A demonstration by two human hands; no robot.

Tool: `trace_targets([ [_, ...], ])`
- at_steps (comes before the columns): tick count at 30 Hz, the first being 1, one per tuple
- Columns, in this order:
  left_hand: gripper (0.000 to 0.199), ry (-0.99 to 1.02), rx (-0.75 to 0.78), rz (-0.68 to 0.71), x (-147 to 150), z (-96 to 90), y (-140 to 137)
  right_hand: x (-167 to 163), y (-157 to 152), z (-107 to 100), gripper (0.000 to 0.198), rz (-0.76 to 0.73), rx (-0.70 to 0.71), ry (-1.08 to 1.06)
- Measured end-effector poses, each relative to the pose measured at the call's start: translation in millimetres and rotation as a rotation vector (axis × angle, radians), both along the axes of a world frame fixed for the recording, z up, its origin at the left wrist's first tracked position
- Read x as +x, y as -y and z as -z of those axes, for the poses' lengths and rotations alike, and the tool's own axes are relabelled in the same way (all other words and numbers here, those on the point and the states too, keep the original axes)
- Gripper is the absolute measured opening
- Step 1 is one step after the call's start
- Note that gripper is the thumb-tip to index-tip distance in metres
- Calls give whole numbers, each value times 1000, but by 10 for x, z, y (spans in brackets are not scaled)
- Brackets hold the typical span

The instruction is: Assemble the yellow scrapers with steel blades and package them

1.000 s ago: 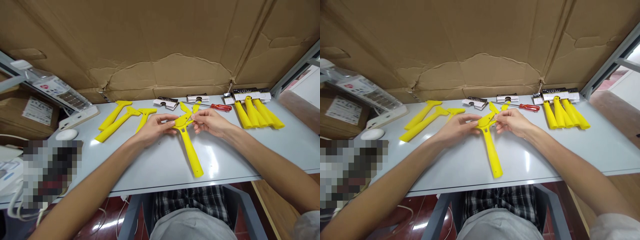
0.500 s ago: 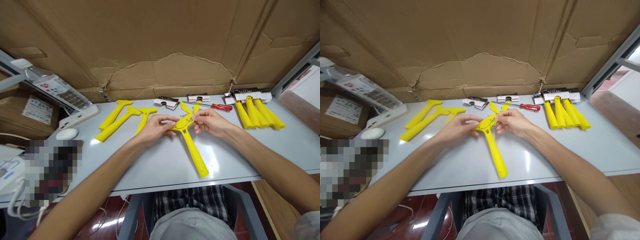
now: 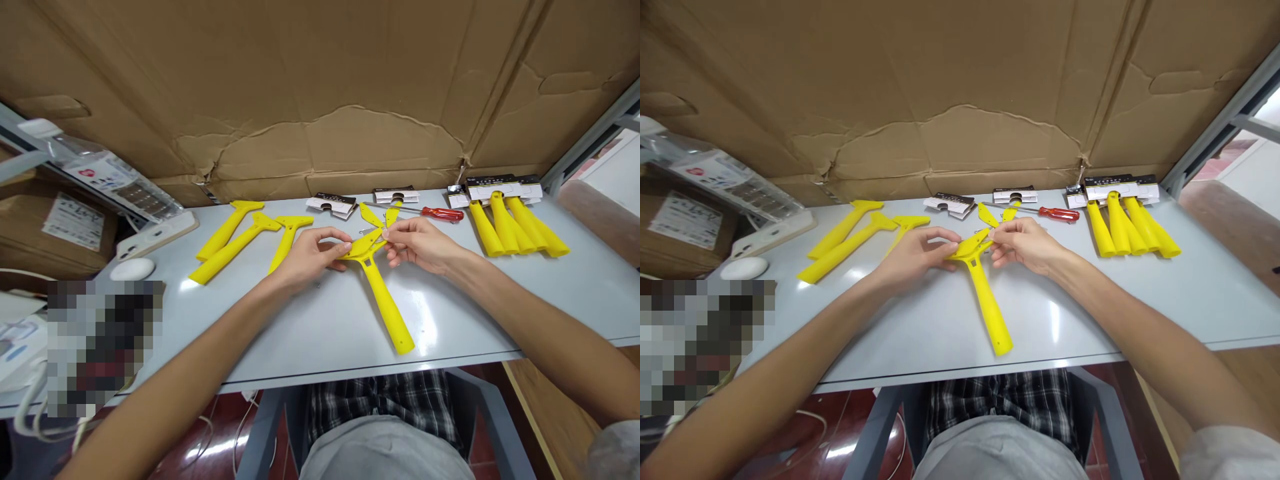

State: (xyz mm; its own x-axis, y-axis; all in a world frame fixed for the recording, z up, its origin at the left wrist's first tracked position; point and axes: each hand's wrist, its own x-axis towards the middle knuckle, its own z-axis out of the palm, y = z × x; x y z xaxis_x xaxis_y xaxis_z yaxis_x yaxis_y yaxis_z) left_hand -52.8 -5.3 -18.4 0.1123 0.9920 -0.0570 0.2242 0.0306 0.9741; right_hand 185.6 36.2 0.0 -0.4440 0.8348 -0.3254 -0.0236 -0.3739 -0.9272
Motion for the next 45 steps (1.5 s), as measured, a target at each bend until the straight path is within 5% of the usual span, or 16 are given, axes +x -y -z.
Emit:
trace_targets([
  [5, 30, -360, 453, 48, 0, 7, 7, 3, -8, 6, 8, -8, 3, -21],
  [16, 19, -467, 644, 165, -16, 57, 27, 21, -31, 64, 11, -15, 29, 2],
  [21, 32, -517, 769, 284, -26, 29, 40, 33, -36, 79, 10, -20, 33, 5],
  [45, 24, -265, 545, 312, -117, -63, 3, 93, -84, 151, 14, -120, -9, -84],
])
